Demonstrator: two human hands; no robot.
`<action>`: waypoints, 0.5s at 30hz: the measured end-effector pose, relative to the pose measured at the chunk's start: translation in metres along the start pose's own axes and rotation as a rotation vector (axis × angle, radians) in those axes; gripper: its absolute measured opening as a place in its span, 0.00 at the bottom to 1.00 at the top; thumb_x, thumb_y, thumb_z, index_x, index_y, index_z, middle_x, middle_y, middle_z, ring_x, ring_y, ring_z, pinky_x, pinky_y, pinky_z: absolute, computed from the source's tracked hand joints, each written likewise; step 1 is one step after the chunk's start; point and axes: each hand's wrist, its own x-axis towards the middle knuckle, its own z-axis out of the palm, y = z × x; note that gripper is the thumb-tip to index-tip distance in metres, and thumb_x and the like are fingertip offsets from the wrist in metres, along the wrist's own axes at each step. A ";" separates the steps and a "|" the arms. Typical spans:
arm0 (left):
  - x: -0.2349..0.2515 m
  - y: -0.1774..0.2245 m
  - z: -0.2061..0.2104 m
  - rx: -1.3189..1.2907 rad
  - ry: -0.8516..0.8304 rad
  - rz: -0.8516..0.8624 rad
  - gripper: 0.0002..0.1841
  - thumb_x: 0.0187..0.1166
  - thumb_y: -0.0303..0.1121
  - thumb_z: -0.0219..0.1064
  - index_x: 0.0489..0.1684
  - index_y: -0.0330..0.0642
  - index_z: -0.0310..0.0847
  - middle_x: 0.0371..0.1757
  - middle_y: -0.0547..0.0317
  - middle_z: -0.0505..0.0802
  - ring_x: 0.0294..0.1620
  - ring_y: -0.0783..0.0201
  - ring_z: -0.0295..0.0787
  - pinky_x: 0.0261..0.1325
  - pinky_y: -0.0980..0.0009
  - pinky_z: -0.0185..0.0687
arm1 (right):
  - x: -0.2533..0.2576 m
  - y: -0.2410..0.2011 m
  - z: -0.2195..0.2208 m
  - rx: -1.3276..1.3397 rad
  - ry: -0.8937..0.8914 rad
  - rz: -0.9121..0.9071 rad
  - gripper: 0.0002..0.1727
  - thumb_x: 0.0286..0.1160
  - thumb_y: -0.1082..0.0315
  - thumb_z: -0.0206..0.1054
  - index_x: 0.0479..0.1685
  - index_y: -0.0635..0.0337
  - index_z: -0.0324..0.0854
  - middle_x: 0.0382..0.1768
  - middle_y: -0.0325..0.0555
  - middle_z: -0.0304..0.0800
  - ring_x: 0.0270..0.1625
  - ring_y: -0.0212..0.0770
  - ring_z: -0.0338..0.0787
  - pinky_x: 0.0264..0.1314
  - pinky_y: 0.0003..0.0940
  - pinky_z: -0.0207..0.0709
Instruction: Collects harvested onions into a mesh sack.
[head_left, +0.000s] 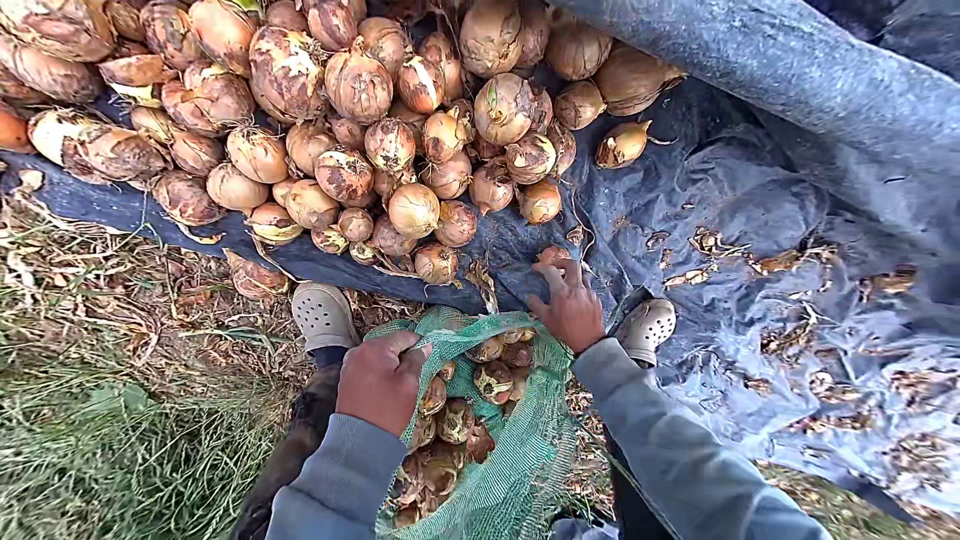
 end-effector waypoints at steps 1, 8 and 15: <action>0.001 0.000 0.001 -0.007 0.001 0.006 0.06 0.81 0.33 0.72 0.37 0.48 0.96 0.31 0.60 0.95 0.34 0.62 0.90 0.43 0.52 0.84 | 0.026 0.006 0.006 -0.067 0.020 0.103 0.30 0.70 0.56 0.77 0.74 0.52 0.82 0.77 0.69 0.71 0.65 0.74 0.84 0.55 0.68 0.84; -0.001 -0.004 -0.002 -0.029 0.005 0.034 0.06 0.81 0.33 0.72 0.37 0.48 0.96 0.32 0.61 0.95 0.35 0.64 0.90 0.44 0.54 0.85 | 0.094 0.026 -0.008 -0.016 -0.005 0.491 0.26 0.70 0.49 0.76 0.63 0.55 0.83 0.78 0.73 0.70 0.66 0.76 0.83 0.57 0.75 0.79; 0.000 -0.002 -0.008 -0.054 -0.027 -0.002 0.06 0.81 0.33 0.72 0.37 0.47 0.95 0.33 0.59 0.95 0.36 0.62 0.91 0.46 0.52 0.86 | 0.136 -0.010 -0.040 0.297 -0.144 0.351 0.58 0.56 0.46 0.86 0.92 0.43 0.57 0.66 0.68 0.86 0.68 0.71 0.86 0.67 0.77 0.74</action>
